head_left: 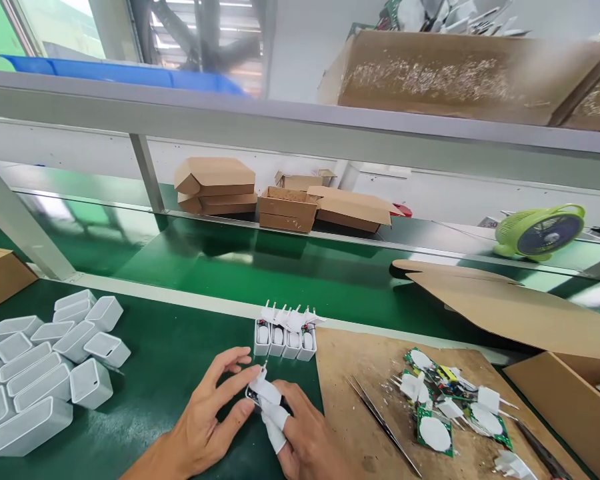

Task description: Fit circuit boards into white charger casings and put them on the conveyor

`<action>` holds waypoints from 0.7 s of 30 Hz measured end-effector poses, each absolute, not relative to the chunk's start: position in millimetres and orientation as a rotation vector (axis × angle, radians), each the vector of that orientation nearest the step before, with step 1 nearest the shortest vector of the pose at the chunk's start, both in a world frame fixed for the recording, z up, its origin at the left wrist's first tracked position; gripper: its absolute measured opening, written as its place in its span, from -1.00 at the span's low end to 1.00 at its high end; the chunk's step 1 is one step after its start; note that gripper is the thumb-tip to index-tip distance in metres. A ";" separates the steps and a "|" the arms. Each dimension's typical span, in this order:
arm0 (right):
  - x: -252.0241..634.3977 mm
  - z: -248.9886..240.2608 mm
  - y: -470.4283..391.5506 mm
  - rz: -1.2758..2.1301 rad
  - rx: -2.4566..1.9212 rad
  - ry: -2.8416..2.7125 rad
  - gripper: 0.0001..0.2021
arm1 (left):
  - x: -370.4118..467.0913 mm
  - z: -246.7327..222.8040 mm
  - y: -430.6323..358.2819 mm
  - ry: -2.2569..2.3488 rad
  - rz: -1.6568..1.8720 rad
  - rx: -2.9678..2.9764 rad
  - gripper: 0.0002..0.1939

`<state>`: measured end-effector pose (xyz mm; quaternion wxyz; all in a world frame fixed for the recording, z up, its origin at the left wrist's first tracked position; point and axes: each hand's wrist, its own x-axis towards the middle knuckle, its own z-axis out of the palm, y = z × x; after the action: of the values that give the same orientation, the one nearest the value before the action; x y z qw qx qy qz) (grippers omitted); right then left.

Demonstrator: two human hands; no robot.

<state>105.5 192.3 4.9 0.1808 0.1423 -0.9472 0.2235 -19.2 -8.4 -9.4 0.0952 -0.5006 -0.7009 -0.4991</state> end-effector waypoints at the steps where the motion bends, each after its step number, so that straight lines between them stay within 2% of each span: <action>1: 105.7 2.5 191.7 0.637 0.399 -2.692 -0.42 | -18.2 -8.7 -7.3 -2.050 -1.417 -1.546 -0.54; 5: 104.7 -10.4 189.5 0.675 0.380 -2.587 -0.37 | -11.8 -12.4 -3.2 -2.096 -1.273 -1.564 -0.51; 11: 101.5 -12.5 187.3 0.835 0.250 -2.598 -0.53 | -7.8 -21.6 -2.6 -2.219 -1.647 -1.280 -0.62; 16: 99.0 -6.0 188.4 0.968 0.276 -2.633 -0.63 | -7.9 -23.5 -3.5 -2.281 -1.746 -1.253 -0.65; 21: 98.6 -7.2 188.4 0.806 0.273 -2.672 -0.62 | -10.3 -19.0 -2.6 -2.289 -1.792 -1.258 -0.67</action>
<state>98.6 188.4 -7.2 0.1680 0.0959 -0.9393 0.2833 -10.3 -2.6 -19.0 -0.0128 -0.3970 -0.7225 -0.5658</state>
